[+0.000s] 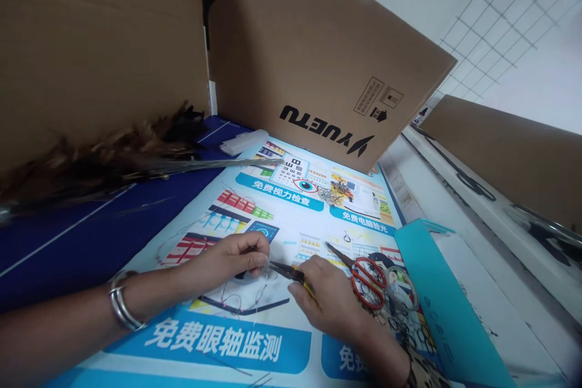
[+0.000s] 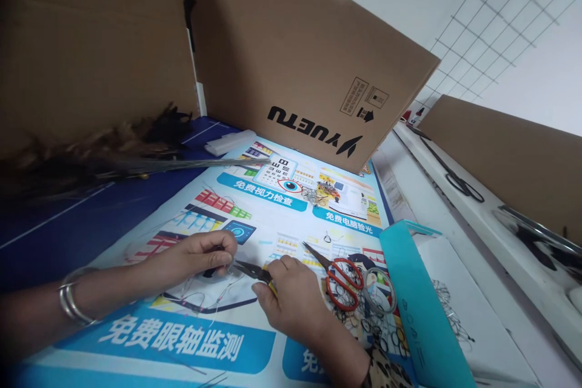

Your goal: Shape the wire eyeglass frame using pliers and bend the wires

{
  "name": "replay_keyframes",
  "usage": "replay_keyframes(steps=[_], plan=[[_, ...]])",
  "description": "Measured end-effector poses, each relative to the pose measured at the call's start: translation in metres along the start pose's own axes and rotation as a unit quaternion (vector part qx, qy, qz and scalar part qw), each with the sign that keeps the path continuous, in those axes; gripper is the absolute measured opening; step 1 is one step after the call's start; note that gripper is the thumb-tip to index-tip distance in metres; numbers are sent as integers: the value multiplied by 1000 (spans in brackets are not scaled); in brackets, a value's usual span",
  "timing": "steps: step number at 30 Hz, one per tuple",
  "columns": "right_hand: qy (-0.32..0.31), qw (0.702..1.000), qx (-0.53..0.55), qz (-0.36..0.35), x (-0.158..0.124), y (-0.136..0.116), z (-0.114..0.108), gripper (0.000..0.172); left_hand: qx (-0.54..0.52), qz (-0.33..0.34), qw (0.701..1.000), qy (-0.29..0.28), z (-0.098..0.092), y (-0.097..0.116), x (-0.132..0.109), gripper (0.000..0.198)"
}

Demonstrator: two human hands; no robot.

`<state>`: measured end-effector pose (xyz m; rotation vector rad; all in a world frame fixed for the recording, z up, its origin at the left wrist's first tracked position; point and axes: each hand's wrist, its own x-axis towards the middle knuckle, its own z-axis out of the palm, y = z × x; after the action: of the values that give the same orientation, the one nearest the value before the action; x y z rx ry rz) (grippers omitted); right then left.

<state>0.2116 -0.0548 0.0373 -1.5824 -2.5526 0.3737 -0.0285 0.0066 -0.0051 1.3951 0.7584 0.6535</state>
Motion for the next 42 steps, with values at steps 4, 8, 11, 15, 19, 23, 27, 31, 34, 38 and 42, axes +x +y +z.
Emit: replay_keyframes(steps=[4,8,11,15,19,23,27,31,34,38,42], plan=[[-4,1000,-14,26,1,-3,2,27,-2,-10,1000,-1,0,0,1,20],[-7,999,-28,33,1,-5,2,26,-6,-16,1000,0,0,0,1,20],[-9,999,-30,35,1,-6,1,25,-15,-10,1000,-2,0,-2,1,20],[-7,999,-28,34,1,-5,0,25,-21,-6,1000,2,0,-3,0,21],[-8,999,-27,38,1,-5,1,25,-31,-5,999,12,1,-1,0,20],[-5,999,-33,35,1,-5,3,25,-35,5,999,18,1,-1,-1,19],[3,998,-50,35,1,-5,4,23,-41,10,999,20,1,-3,-1,19],[8,998,-55,32,1,-5,5,22,-44,8,998,32,1,-3,-1,19],[10,998,-56,32,1,-4,5,22,-44,7,998,41,2,-3,-2,18],[7,998,-50,32,1,-5,5,21,-29,23,998,47,1,-3,-1,17],[6,999,-28,35,1,-5,5,21,6,37,999,39,0,-5,1,16]])
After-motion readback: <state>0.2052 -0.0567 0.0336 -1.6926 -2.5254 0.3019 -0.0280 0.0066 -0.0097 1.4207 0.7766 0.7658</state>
